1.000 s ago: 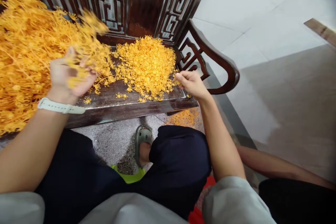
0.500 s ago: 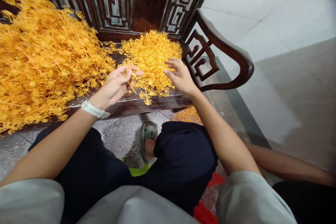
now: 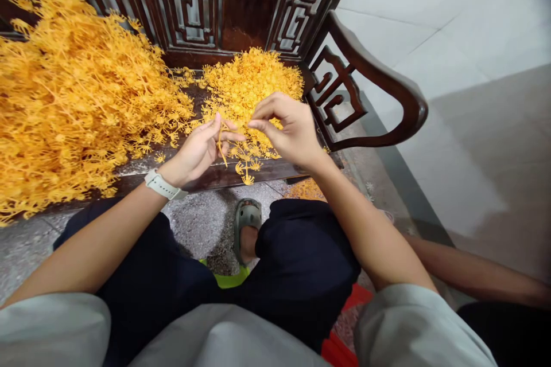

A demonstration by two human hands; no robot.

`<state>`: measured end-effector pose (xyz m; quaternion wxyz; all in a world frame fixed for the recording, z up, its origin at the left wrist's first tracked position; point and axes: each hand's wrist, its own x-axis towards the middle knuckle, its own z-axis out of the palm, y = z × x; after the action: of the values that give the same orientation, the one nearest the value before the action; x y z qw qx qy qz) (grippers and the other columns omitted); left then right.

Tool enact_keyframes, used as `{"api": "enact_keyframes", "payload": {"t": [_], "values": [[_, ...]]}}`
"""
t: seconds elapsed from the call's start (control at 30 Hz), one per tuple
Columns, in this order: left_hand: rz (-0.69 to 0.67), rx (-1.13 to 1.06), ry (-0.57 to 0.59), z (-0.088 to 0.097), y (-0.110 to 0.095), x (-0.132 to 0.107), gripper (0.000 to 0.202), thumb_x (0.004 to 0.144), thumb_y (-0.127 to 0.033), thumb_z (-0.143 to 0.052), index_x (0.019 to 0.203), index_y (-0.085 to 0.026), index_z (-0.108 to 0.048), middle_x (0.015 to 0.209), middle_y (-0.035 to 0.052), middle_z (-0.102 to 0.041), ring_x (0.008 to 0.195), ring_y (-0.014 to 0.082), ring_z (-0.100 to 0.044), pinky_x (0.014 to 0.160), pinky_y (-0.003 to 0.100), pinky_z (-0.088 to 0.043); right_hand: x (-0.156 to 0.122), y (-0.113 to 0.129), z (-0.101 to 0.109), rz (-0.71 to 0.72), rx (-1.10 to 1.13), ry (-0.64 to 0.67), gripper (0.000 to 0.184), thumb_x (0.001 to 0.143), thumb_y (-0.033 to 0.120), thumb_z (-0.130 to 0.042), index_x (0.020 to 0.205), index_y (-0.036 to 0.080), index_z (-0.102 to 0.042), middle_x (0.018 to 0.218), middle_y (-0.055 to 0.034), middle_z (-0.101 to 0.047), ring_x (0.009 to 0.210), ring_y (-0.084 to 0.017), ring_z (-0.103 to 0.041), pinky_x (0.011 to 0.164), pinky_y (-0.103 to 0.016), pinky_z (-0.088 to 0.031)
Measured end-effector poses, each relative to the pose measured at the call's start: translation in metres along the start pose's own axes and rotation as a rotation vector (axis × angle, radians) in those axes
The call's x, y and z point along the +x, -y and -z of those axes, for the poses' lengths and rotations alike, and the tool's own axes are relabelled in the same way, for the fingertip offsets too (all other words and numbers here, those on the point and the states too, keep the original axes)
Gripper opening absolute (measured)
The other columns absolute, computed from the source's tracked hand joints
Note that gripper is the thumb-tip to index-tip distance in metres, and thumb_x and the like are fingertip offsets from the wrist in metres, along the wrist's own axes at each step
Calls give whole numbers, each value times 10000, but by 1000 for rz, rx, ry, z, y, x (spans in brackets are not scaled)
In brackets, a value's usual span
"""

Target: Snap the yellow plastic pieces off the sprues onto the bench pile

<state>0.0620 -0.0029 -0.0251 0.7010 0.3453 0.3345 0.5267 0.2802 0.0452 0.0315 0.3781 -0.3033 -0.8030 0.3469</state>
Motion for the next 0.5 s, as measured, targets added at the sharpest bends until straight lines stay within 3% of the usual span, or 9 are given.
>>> {"api": "enact_keyframes", "payload": {"t": [0.13,0.23,0.33,0.43,0.5], "values": [[3,17,91,4,-9,-2,647,1078,-614,-572,588,-193,-583,437,-30,-396,413,78,-368,507,241,-414,-1,-11,17,-81,-65,-252,396,945,662,-735,974,267,-717,1177,-101,-664,1163,-298,-613,989,-471,-552],[-9,64,158,4,-13,-6,755,1068,-653,-548,470,-200,-466,385,-36,-254,392,80,-286,501,261,-385,0,-29,20,-144,-125,-291,479,896,701,-766,1094,268,-726,1333,-114,-645,1144,-285,-629,968,-451,-572],[-21,125,151,4,-15,-8,764,1035,-655,-595,440,-208,-424,387,-32,-221,403,95,-296,509,283,-378,-1,-35,16,-312,104,-140,633,930,794,-655,1216,233,-722,1292,-133,-666,1041,-255,-676,891,-420,-597],[-35,207,135,3,-15,-9,753,994,-633,-660,420,-211,-419,402,-30,-245,422,103,-297,523,291,-367,-2,-24,10,-505,468,75,850,922,897,-550,1378,192,-678,1293,-159,-682,999,-248,-710,854,-399,-608],[-29,312,114,2,-14,-9,742,976,-635,-691,422,-207,-445,420,-27,-292,442,104,-308,530,286,-349,-2,-13,8,-562,648,179,923,902,943,-505,1392,180,-679,1234,-155,-717,991,-254,-713,853,-398,-604]]}}
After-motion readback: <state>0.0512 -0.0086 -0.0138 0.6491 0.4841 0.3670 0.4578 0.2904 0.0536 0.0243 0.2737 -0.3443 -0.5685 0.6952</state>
